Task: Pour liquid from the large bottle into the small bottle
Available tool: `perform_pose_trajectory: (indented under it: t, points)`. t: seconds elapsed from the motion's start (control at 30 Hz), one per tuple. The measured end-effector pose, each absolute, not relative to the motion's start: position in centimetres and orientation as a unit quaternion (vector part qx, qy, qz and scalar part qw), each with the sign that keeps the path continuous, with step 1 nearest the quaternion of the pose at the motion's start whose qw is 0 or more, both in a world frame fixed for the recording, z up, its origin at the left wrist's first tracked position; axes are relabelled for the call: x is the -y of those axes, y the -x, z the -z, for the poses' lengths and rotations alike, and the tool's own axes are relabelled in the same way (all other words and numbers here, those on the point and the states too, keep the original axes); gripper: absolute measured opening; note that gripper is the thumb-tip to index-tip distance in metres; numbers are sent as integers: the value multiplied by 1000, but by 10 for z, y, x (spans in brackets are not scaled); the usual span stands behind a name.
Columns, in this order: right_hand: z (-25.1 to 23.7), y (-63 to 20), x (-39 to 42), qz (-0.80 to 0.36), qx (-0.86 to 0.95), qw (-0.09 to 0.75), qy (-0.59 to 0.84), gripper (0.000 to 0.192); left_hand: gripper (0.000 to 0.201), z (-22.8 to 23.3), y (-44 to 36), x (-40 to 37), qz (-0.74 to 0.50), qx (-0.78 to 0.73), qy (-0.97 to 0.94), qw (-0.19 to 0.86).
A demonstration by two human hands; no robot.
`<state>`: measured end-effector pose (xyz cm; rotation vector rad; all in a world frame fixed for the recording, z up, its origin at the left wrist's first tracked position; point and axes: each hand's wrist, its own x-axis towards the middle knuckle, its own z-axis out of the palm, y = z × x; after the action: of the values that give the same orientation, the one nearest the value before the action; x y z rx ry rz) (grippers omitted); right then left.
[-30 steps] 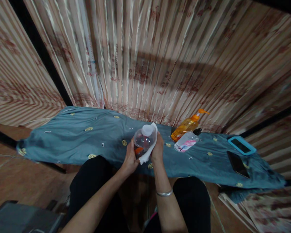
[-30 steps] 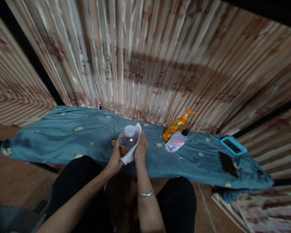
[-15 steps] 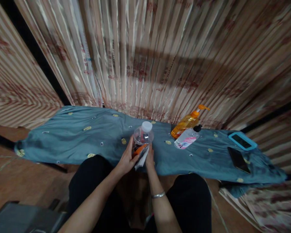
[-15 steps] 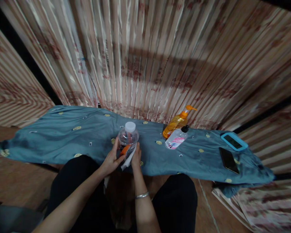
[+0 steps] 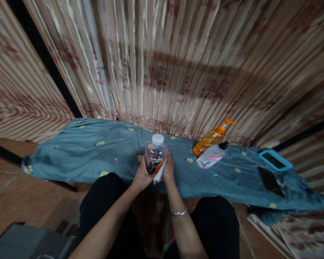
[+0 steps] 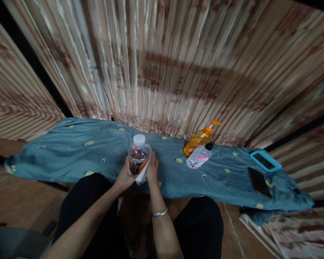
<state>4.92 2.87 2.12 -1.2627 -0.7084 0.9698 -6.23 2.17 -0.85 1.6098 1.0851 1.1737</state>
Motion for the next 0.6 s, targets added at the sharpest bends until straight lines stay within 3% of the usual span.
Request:
perform_pose_trajectory:
  t: [0.27, 0.47, 0.6]
  points:
    - [-56, -45, -34, -318, 409, 683, 514, 45, 97, 20, 57, -30, -518, -402, -688, 310]
    - [10, -36, -29, -380, 315, 649, 579, 52, 110, 30, 64, -28, -499, -373, -693, 363]
    - [31, -43, -30, -401, 316, 629, 586, 53, 96, 33, 71, -29, -481, -404, -691, 358]
